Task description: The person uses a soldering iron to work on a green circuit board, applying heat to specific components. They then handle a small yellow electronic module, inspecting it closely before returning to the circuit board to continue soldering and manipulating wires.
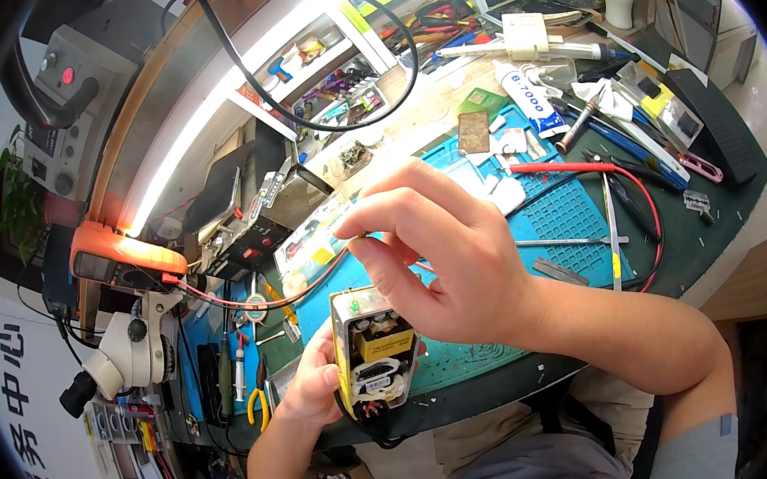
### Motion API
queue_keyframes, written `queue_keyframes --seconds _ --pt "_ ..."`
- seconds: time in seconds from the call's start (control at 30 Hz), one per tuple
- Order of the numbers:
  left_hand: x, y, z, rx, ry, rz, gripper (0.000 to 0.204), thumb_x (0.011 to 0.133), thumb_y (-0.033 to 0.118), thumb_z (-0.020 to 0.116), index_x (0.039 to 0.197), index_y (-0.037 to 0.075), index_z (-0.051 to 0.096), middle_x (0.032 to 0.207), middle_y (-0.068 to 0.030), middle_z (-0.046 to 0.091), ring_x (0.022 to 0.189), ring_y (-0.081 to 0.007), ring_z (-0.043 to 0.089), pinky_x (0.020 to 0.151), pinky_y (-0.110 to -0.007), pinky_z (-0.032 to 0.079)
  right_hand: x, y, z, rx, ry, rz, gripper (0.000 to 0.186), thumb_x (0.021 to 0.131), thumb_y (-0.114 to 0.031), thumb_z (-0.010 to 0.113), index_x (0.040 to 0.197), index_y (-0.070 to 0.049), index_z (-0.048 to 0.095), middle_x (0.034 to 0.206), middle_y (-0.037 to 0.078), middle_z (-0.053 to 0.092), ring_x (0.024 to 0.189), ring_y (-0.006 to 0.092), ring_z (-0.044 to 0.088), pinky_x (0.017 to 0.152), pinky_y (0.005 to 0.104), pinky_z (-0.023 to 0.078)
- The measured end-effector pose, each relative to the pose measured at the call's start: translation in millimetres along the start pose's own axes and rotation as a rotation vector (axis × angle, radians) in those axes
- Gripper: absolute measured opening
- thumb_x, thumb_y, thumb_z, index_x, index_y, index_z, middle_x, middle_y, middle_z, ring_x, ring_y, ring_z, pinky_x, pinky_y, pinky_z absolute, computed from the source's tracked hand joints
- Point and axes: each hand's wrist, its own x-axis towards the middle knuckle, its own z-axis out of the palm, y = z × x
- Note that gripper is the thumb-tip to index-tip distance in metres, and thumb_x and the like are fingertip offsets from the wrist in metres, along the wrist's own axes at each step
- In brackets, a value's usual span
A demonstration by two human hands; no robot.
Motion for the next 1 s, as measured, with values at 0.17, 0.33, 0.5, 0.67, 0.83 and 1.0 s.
queue_keyframes --seconds 0.17,0.33,0.5,0.67,0.83,1.0 --pt "0.2 -0.5 -1.2 0.008 -0.005 -0.003 0.1 0.072 0.051 0.08 0.143 -0.003 0.034 0.127 -0.025 0.057 0.115 -0.031 0.061 0.095 -0.041 0.053 0.0 0.2 0.9 0.002 0.008 -0.005 0.016 0.082 0.008 0.067 0.096 -0.001 0.064 0.092 0.008 0.061 0.067 0.0127 0.063 0.052 0.0233 0.053" --pt "0.6 -0.2 -1.2 -0.005 -0.002 -0.021 0.099 0.073 0.052 0.079 0.143 -0.003 0.035 0.127 -0.025 0.057 0.116 -0.0314 0.061 0.096 -0.041 0.053 -0.6 0.2 0.8 -0.01 0.016 0.005 0.017 0.082 0.008 0.067 0.096 -0.001 0.064 0.092 0.008 0.061 0.067 0.0133 0.063 0.051 0.0236 0.053" --pt "-0.1 0.3 -1.8 -0.021 -0.017 -0.021 0.098 0.075 0.051 0.079 0.144 -0.003 0.035 0.131 -0.0232 0.055 0.118 -0.0338 0.06 0.097 -0.043 0.053 -0.1 1.4 1.6 -0.027 0.015 0.0 0.016 0.082 0.008 0.067 0.095 -0.002 0.063 0.091 0.008 0.061 0.065 0.0135 0.063 0.051 0.0236 0.053" --pt "1.3 -0.3 -2.6 -0.067 -0.018 -0.033 0.095 0.077 0.049 0.079 0.144 -0.002 0.034 0.133 -0.0219 0.053 0.119 -0.0364 0.059 0.098 -0.045 0.053 -1.4 3.5 2.5 -0.033 0.023 0.029 0.016 0.083 0.007 0.067 0.095 -0.002 0.063 0.089 0.007 0.061 0.062 0.0128 0.062 0.05 0.0235 0.051" --pt "1.5 0.5 -1.6 -0.101 0.008 -0.066 0.095 0.076 0.048 0.079 0.144 -0.002 0.034 0.133 -0.0226 0.053 0.118 -0.0362 0.06 0.098 -0.046 0.054 -1.8 4.9 2.4 -0.042 0.016 0.093 0.013 0.085 0.003 0.068 0.096 -0.002 0.063 0.087 0.007 0.06 0.062 0.0121 0.06 0.051 0.0227 0.05" --pt "3.5 0.8 -5.7 -0.138 0.067 -0.11 0.098 0.076 0.048 0.079 0.145 -0.003 0.033 0.133 -0.0238 0.053 0.118 -0.036 0.06 0.099 -0.047 0.053 1.2 5.0 2.4 0.007 0.07 0.302 0.01 0.087 -0.003 0.065 0.096 -0.004 0.063 0.086 0.009 0.062 0.065 0.0189 0.062 0.057 0.0305 0.05"
